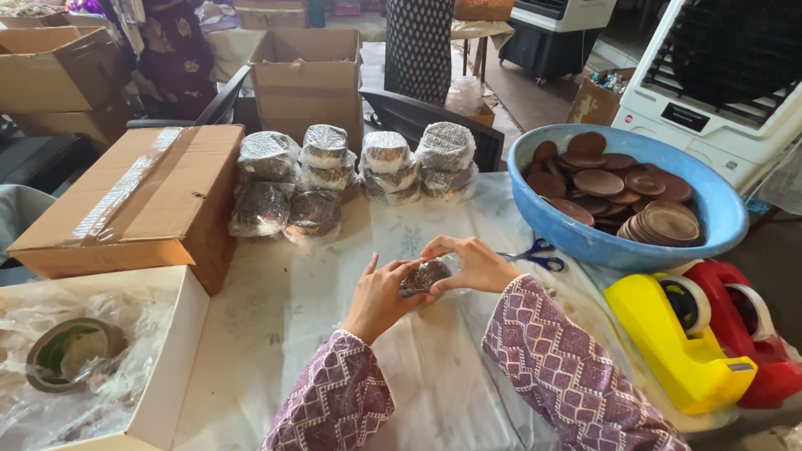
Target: Wrapping small circular items in bubble wrap at a packing station.
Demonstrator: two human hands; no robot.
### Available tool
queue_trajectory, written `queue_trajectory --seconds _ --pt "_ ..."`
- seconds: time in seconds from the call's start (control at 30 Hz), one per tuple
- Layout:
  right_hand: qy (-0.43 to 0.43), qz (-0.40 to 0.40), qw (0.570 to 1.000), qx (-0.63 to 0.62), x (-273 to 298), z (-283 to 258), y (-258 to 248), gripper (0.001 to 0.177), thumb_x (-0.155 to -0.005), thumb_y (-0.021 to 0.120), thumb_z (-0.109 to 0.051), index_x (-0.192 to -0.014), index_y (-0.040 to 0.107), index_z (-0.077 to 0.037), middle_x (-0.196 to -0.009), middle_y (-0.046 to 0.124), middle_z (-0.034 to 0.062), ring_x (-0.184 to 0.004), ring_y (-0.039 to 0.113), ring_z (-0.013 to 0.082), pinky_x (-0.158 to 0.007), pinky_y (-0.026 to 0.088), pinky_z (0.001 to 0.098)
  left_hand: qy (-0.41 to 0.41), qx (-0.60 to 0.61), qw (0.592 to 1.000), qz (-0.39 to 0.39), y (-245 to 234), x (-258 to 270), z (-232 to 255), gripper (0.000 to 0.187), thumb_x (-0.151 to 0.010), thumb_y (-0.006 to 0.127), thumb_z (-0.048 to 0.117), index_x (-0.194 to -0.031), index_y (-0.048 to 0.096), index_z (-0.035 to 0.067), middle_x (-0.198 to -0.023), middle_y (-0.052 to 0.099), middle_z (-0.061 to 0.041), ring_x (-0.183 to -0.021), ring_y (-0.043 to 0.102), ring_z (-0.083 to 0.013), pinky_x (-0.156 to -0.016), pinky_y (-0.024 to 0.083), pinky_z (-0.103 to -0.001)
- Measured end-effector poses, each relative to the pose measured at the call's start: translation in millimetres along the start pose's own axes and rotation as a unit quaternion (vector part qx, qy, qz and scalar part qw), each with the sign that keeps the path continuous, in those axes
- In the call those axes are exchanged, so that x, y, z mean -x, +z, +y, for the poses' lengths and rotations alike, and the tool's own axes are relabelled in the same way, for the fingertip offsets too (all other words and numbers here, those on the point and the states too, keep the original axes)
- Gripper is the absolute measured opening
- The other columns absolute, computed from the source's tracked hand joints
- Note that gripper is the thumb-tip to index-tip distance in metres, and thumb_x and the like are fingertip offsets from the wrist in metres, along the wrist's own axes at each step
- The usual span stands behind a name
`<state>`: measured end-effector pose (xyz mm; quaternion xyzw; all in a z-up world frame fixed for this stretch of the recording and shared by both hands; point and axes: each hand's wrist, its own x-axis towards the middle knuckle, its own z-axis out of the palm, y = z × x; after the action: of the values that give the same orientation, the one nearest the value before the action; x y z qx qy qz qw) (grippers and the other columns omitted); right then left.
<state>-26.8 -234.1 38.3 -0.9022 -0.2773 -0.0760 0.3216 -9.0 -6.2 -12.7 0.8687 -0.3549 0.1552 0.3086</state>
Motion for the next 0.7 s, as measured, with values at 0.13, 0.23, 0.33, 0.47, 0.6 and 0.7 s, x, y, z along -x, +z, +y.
queue_trajectory --seconds 0.13,0.23,0.33,0.47,0.6,0.7 --pt "-0.007 0.003 1.000 0.001 3 -4 4 0.061 -0.070 0.090 -0.030 -0.120 0.064 -0.007 -0.117 0.076 0.0093 -0.116 0.072 0.0235 -0.100 0.053 0.0370 0.003 -0.004 1.000 0.015 2 4 -2 0.059 -0.078 0.082 0.045 -0.125 0.069 0.011 -0.117 0.074 -0.005 -0.103 0.071 -0.0247 -0.121 0.028 -0.051" --pt "-0.014 0.005 0.999 0.044 8 -4 7 0.054 -0.077 0.086 -0.032 -0.121 0.064 -0.011 -0.117 0.075 0.0074 -0.113 0.071 0.0261 -0.095 0.053 0.0395 0.010 0.009 1.000 0.027 3 6 1 0.058 -0.081 0.079 0.041 -0.131 0.068 0.014 -0.118 0.074 -0.004 -0.100 0.072 -0.0239 -0.123 0.025 -0.051" --pt "-0.007 0.010 0.998 0.066 11 0 9 0.045 -0.082 0.082 -0.034 -0.119 0.065 -0.014 -0.111 0.076 0.0055 -0.107 0.071 0.0272 -0.093 0.054 0.0402 0.017 0.006 0.999 0.036 7 5 -1 0.057 -0.082 0.078 0.038 -0.134 0.068 0.016 -0.118 0.074 -0.004 -0.101 0.072 -0.0222 -0.124 0.019 -0.052" --pt "-0.069 0.081 0.992 0.075 11 2 12 0.045 -0.083 0.080 -0.029 -0.122 0.064 -0.013 -0.115 0.075 0.0056 -0.111 0.070 0.0267 -0.097 0.052 0.0438 0.064 -0.050 0.994 0.077 16 -6 -6 0.055 -0.086 0.073 0.037 -0.135 0.065 0.013 -0.126 0.072 -0.003 -0.111 0.070 -0.0180 -0.127 0.015 -0.052" --pt "-0.102 0.167 0.970 0.144 16 51 50 0.050 -0.082 0.082 -0.026 -0.127 0.062 -0.015 -0.126 0.070 0.0062 -0.120 0.065 0.0264 -0.107 0.048 0.0433 0.131 -0.189 0.964 0.133 62 -1 -37 0.057 -0.090 0.069 0.038 -0.140 0.061 0.013 -0.143 0.063 -0.006 -0.130 0.059 -0.0199 -0.126 0.015 -0.053" --pt "-0.138 0.190 0.945 0.226 31 61 80 0.054 -0.080 0.081 -0.023 -0.129 0.060 -0.012 -0.133 0.068 0.0063 -0.127 0.062 0.0262 -0.112 0.043 0.0432 0.147 -0.217 0.953 0.149 86 19 -50 0.059 -0.095 0.068 0.033 -0.148 0.056 0.008 -0.154 0.054 -0.007 -0.143 0.048 -0.0193 -0.127 0.015 -0.052"
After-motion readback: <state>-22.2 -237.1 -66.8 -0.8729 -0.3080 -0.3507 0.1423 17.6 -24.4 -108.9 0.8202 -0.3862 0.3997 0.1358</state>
